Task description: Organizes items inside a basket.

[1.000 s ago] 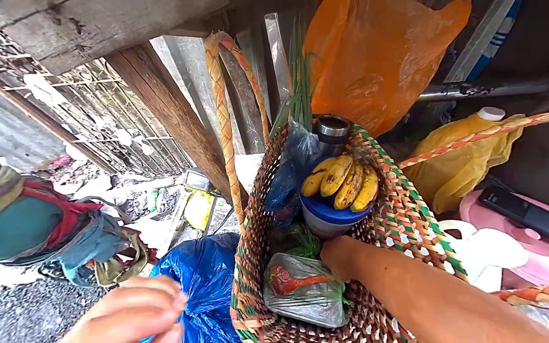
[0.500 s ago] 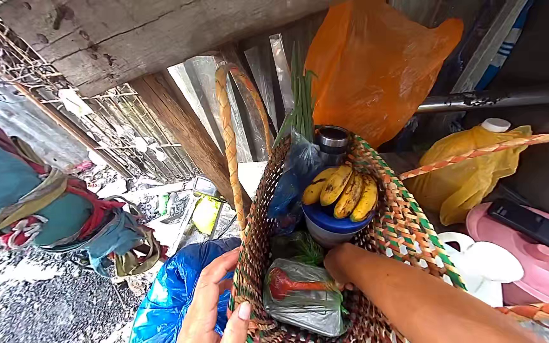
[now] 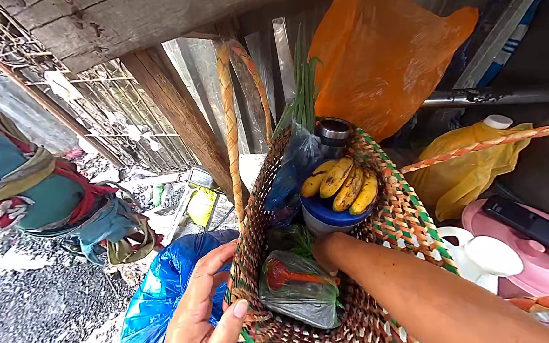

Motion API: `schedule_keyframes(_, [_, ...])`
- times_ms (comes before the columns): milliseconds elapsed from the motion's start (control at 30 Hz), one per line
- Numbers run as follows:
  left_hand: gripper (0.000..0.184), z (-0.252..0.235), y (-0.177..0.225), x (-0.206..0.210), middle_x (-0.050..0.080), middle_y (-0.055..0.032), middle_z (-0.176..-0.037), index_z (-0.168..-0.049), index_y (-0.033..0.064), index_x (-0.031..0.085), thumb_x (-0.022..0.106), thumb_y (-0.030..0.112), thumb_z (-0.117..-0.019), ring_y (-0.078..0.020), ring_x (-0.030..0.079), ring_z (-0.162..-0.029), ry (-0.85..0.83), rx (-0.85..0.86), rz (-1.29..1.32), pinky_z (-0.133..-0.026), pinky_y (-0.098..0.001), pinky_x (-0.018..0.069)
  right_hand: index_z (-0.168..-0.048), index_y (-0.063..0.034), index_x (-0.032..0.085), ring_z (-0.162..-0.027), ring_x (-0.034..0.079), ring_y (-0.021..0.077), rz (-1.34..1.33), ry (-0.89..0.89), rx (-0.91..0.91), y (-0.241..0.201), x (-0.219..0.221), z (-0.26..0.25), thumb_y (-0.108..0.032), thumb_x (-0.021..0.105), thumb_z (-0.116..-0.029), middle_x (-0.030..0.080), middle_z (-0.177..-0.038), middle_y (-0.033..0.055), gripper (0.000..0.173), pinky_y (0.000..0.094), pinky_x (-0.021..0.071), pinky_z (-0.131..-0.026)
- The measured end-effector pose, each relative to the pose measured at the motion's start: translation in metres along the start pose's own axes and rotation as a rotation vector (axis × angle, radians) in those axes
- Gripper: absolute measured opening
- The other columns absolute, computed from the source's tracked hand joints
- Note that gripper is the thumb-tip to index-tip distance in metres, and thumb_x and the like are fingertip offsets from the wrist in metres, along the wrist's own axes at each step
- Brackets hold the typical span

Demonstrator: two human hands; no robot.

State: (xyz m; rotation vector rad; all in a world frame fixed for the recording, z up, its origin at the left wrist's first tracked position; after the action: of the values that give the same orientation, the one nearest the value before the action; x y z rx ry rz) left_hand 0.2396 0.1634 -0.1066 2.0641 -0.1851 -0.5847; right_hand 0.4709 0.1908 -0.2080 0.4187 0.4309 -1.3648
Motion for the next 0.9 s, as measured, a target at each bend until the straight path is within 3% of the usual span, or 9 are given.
schedule_keyframes(100, [0.061,0.000,0.000,-0.001,0.052,-0.0149,-0.145,-0.147,0.0010,0.044,0.061,0.038,-0.1017,-0.0231,0.055,-0.131,-0.001,-0.018,0.034,-0.101,-0.0412,0.0536,-0.116,0.0095,0.065,-0.113,0.063,0.0479,-0.056,0.050,-0.083,-0.018,-0.005,-0.011,-0.016,0.070,-0.0937,0.063,-0.122,0.0313,0.034,0.0688,0.0495,-0.089])
schedule_keyframes(167, [0.062,0.000,0.001,-0.001,0.052,-0.0152,-0.145,-0.147,-0.0007,0.044,0.061,0.038,-0.1019,-0.0223,0.056,-0.130,0.003,-0.023,0.030,-0.102,-0.0406,0.0536,-0.122,0.0144,0.061,-0.120,0.059,0.0500,-0.099,0.050,-0.124,-0.029,-0.010,-0.006,-0.013,0.070,-0.0947,0.060,-0.128,0.0348,0.039,0.0686,0.0468,-0.094])
schedule_keyframes(300, [0.059,0.001,0.000,-0.001,0.052,-0.0159,-0.145,-0.146,-0.0015,0.044,0.059,0.035,-0.1029,-0.0231,0.056,-0.130,0.003,-0.023,0.031,-0.102,-0.0415,0.0538,-0.117,0.0112,0.064,-0.114,0.063,0.0465,0.002,0.043,-0.117,-0.033,-0.007,-0.011,-0.013,0.076,-0.0899,0.063,-0.123,0.0313,0.038,0.0660,0.0512,-0.090])
schedule_keyframes(433, [0.058,0.001,-0.001,-0.001,0.052,-0.0175,-0.145,-0.146,-0.0016,0.044,0.059,0.035,-0.1031,-0.0251,0.056,-0.130,0.001,-0.001,0.010,-0.102,-0.0429,0.0545,-0.119,0.0095,0.064,-0.119,0.061,0.0466,0.055,0.033,-0.073,-0.028,0.006,-0.007,-0.006,0.066,-0.0949,0.060,-0.129,0.0304,0.028,0.0640,0.0501,-0.093])
schedule_keyframes(533, [0.059,0.001,-0.002,-0.001,0.052,-0.0173,-0.145,-0.146,-0.0008,0.044,0.059,0.036,-0.1031,-0.0252,0.057,-0.129,0.007,0.010,0.013,-0.101,-0.0428,0.0552,-0.118,0.0094,0.065,-0.119,0.061,0.0466,0.071,0.038,-0.066,-0.024,0.017,-0.015,-0.014,0.074,-0.0912,0.061,-0.128,0.0301,0.037,0.0638,0.0498,-0.094])
schedule_keyframes(667, [0.059,0.001,0.000,0.000,0.052,-0.0173,-0.145,-0.146,-0.0014,0.045,0.059,0.037,-0.1032,-0.0243,0.057,-0.129,0.010,0.003,0.018,-0.101,-0.0417,0.0550,-0.119,0.0086,0.064,-0.120,0.060,0.0470,0.040,0.045,-0.065,-0.017,0.017,-0.021,-0.004,0.064,-0.0951,0.060,-0.130,0.0299,0.027,0.0638,0.0504,-0.094])
schedule_keyframes(733, [0.058,0.002,0.000,0.000,0.052,-0.0182,-0.145,-0.145,-0.0024,0.045,0.059,0.035,-0.1031,-0.0246,0.057,-0.129,0.018,-0.001,0.021,-0.101,-0.0413,0.0552,-0.130,0.0102,0.057,-0.121,0.059,0.0491,0.006,0.090,-0.067,-0.013,0.015,-0.026,0.001,0.070,-0.0886,0.057,-0.133,0.0321,0.044,0.0649,0.0511,-0.093])
schedule_keyframes(800, [0.058,0.002,-0.001,0.001,0.051,-0.0197,-0.145,-0.145,-0.0032,0.044,0.058,0.034,-0.1031,-0.0251,0.057,-0.129,0.015,-0.004,0.019,-0.100,-0.0410,0.0553,-0.149,0.0070,0.038,-0.124,0.056,0.0508,-0.043,0.102,-0.068,-0.012,0.015,-0.030,0.001,0.074,-0.0858,0.049,-0.141,0.0340,0.073,0.0649,0.0503,-0.095])
schedule_keyframes(900, [0.059,0.003,-0.001,0.001,0.051,-0.0206,-0.145,-0.145,-0.0046,0.044,0.059,0.034,-0.1030,-0.0256,0.057,-0.129,0.013,-0.008,0.016,-0.099,-0.0414,0.0552,-0.149,0.0050,0.039,-0.122,0.058,0.0504,-0.075,0.105,-0.108,-0.011,0.020,-0.035,0.000,0.073,-0.0880,0.055,-0.136,0.0332,0.070,0.0648,0.0513,-0.094])
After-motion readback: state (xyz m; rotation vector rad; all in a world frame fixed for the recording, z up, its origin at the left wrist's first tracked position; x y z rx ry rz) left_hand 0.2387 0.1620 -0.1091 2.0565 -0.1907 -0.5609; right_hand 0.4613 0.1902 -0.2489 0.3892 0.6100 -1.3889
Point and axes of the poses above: each hand's wrist, its own z-axis away from the middle knuckle, its own x-axis out of the palm, y = z × x, the point moved 6 cm from there along -z, towards the middle knuckle
